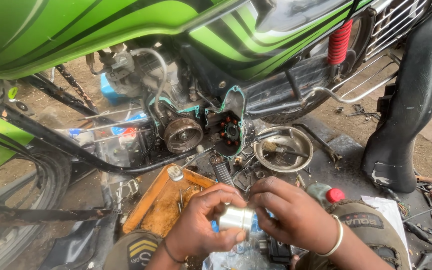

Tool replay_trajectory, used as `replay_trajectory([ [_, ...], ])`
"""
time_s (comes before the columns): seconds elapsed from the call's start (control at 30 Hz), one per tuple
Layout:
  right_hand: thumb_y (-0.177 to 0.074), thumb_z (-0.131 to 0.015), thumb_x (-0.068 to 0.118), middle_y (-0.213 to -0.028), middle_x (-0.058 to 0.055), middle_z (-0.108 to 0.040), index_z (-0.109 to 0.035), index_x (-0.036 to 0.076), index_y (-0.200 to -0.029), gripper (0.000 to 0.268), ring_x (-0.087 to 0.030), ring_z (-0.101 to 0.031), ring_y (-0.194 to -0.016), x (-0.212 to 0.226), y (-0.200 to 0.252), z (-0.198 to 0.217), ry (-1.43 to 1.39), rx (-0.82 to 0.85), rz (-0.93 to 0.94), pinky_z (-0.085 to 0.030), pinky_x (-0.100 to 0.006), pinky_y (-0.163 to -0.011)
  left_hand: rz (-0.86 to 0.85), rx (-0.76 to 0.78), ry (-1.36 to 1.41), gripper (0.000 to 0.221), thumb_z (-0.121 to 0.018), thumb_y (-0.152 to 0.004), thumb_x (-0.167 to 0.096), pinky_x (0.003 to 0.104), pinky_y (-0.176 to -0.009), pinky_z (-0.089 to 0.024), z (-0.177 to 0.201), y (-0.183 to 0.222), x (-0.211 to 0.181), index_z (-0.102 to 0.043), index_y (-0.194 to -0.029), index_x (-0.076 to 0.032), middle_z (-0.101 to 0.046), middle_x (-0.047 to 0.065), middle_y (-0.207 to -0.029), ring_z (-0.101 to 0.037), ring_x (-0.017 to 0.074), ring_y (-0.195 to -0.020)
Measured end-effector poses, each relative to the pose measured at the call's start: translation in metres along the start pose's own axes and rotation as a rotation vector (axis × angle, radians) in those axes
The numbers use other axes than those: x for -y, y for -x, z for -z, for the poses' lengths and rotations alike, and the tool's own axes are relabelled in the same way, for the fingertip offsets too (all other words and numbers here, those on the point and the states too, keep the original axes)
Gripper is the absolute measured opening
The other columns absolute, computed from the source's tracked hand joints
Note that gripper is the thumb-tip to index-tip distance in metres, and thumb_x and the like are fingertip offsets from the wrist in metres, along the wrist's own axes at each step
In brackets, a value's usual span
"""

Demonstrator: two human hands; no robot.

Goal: The person unpacks a new piston from a red package and installs piston rings onto it. They carefully place each ring into the corresponding groove on the piston, ensuring proper seating before moving to the next ring.

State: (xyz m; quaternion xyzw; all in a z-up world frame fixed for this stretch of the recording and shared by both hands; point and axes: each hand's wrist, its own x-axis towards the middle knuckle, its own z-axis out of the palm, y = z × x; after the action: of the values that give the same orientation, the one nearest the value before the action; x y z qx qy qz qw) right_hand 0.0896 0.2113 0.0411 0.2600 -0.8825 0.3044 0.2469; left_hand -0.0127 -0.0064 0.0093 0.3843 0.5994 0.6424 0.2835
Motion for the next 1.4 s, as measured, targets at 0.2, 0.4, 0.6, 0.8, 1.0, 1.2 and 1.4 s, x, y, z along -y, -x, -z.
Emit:
replay_trajectory([
  [0.2,-0.079,-0.075,0.005,-0.105,-0.012,-0.066,-0.062,0.003,-0.096,0.022,-0.030,-0.070,-0.089,-0.001,0.004,-0.004,0.007,0.043,-0.040,-0.059,-0.037,-0.073,0.000,0.097,0.065,0.045,-0.086,-0.073,-0.022,0.025,-0.081,-0.059,0.007,-0.001,0.013,-0.070,-0.109,0.001,-0.064,0.006,-0.115,-0.068,0.0106,-0.097],
  [0.4,-0.077,-0.075,0.005,-0.099,-0.011,-0.068,-0.064,0.004,-0.092,0.018,-0.030,-0.070,-0.085,-0.003,0.008,-0.008,0.008,0.133,-0.085,-0.058,-0.038,-0.071,0.089,0.211,0.133,0.047,-0.088,-0.076,-0.025,0.024,-0.078,-0.057,0.010,0.002,0.017,-0.071,-0.110,0.003,-0.065,0.006,-0.110,-0.067,0.0120,-0.094],
  [0.6,-0.077,-0.066,-0.004,-0.105,-0.012,-0.069,-0.065,0.004,-0.099,0.023,-0.028,-0.075,-0.096,-0.004,0.006,0.002,-0.276,0.079,-0.118,-0.063,-0.035,-0.081,0.124,0.124,0.187,0.052,-0.087,-0.072,-0.027,0.026,-0.076,-0.059,0.004,0.001,0.023,-0.067,-0.111,0.001,-0.068,0.006,-0.108,-0.069,0.0123,-0.091],
  [0.8,-0.080,-0.070,0.001,-0.111,-0.013,-0.070,-0.066,0.003,-0.106,0.026,-0.031,-0.074,-0.096,0.002,0.004,0.008,-0.174,0.089,-0.028,-0.062,-0.037,-0.081,0.139,0.105,0.300,0.056,-0.087,-0.077,-0.028,0.027,-0.081,-0.061,0.000,0.000,0.023,-0.064,-0.117,0.003,-0.068,0.008,-0.107,-0.069,0.0118,-0.094],
  [1.0,-0.077,-0.075,0.007,-0.103,-0.010,-0.070,-0.064,0.005,-0.099,0.024,-0.028,-0.072,-0.085,0.000,0.005,0.008,0.120,0.012,0.109,-0.059,-0.038,-0.071,0.156,0.088,0.362,0.059,-0.087,-0.076,-0.027,0.029,-0.082,-0.063,-0.004,-0.002,0.028,-0.062,-0.119,0.005,-0.070,0.010,-0.107,-0.071,0.0131,-0.094],
  [1.2,-0.077,-0.076,0.005,-0.099,-0.012,-0.068,-0.064,0.002,-0.098,0.024,-0.028,-0.070,-0.081,0.003,0.003,0.005,0.136,0.020,0.165,-0.058,-0.038,-0.070,0.209,0.085,0.368,0.061,-0.087,-0.076,-0.028,0.028,-0.072,-0.062,-0.001,0.001,0.031,-0.062,-0.121,0.005,-0.071,0.012,-0.101,-0.071,0.0150,-0.086],
  [1.4,-0.078,-0.076,0.007,-0.102,-0.011,-0.069,-0.065,0.003,-0.098,0.022,-0.027,-0.070,-0.081,-0.007,0.010,0.000,0.099,0.067,0.190,-0.058,-0.037,-0.070,0.245,0.147,0.263,0.059,-0.087,-0.075,-0.028,0.028,-0.075,-0.064,0.004,0.002,0.029,-0.063,-0.120,0.003,-0.072,0.010,-0.099,-0.073,0.0144,-0.087],
])
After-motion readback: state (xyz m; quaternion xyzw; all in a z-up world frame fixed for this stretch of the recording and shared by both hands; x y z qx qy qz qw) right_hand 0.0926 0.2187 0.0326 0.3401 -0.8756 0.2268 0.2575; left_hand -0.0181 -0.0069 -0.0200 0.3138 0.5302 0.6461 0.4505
